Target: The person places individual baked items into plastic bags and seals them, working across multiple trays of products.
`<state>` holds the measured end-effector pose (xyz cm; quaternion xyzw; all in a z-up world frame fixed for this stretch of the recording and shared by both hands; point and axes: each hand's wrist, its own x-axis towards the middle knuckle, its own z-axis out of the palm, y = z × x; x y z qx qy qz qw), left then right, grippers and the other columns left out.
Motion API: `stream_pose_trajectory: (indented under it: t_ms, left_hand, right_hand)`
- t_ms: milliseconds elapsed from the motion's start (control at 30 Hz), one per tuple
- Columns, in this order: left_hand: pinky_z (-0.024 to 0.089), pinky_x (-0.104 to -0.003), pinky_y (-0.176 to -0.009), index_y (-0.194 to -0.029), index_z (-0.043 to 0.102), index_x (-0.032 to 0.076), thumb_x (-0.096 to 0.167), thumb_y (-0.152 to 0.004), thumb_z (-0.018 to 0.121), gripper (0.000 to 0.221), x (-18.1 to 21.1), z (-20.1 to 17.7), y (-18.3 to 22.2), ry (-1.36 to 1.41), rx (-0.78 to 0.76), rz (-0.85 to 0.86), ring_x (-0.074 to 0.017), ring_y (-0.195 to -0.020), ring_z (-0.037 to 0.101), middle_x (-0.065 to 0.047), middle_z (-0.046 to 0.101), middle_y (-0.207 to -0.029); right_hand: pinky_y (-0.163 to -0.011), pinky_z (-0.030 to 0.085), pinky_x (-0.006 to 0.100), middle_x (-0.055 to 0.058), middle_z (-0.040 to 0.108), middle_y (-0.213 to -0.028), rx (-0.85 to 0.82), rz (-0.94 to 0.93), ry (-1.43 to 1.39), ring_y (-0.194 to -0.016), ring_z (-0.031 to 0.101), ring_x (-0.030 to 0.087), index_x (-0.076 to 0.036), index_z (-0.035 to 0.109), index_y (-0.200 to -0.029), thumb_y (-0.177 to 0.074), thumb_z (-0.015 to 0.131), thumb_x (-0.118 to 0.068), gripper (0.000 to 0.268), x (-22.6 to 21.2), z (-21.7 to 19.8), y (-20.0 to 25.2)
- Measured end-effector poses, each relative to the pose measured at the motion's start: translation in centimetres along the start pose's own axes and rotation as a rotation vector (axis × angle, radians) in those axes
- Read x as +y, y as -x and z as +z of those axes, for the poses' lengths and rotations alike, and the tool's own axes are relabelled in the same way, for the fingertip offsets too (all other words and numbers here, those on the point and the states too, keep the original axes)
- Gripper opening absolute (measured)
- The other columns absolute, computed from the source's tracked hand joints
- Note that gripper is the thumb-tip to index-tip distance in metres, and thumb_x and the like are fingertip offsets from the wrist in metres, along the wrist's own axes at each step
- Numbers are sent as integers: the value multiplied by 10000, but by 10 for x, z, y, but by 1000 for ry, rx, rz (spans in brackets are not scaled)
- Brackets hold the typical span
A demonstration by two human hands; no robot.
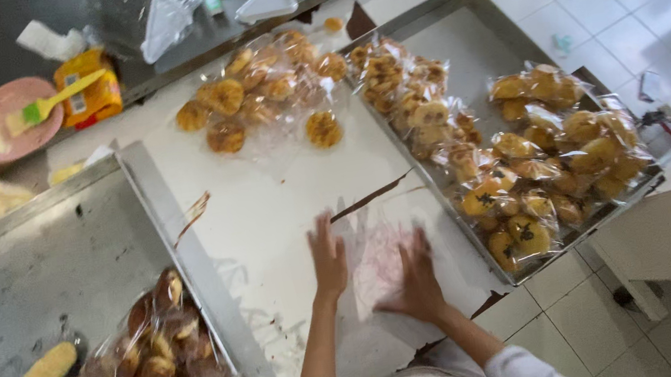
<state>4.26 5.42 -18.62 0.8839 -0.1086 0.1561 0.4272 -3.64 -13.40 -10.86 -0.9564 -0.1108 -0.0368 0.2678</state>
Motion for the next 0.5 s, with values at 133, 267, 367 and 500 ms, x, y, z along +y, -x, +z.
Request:
stream_pose_trajectory:
  t_ms: [133,267,367,500]
  left_hand:
    - [486,-463,-999,-1648,42,98,435,-1070,349,736,34,10,25,369,-375,-270,-381,-1076,662,-249,354,-1627]
    - [578,-456,-803,-1671,214,103,371,-1084,358,662,53,9,49,118,-399,-345,-337,-821,696,-255,583,-1194]
    - [566,-470,-920,-1474,480,118,346,-1083,452,453,58,-4,52,-108,-150,-201,-280,-782,713,-125,748,-901]
    - [566,-404,-968,-1204,673,97,332,-1091,497,314,44,-61,64,-107,255,-136,-299,-1013,732,-124,751,-1108]
  right_hand:
    - [-1178,61,659,333,88,-1601,-280,-79,-6,-1501,29,515,6,198,-1537,-711,800,-572,1174,-7,11,-32]
    - [-1115,195,634,357,215,-1547,18,-151,-59,-1426,181,513,68,281,-1522,-817,730,-375,946,7,51,-33]
    - [-1054,448,503,212,540,-1402,121,-128,55,-1290,496,401,-40,481,-1413,-901,629,-183,552,21,83,-40]
    - [-845,542,441,146,663,-1047,23,-198,101,-990,649,333,-66,588,-1132,-979,582,-141,170,41,105,-68]
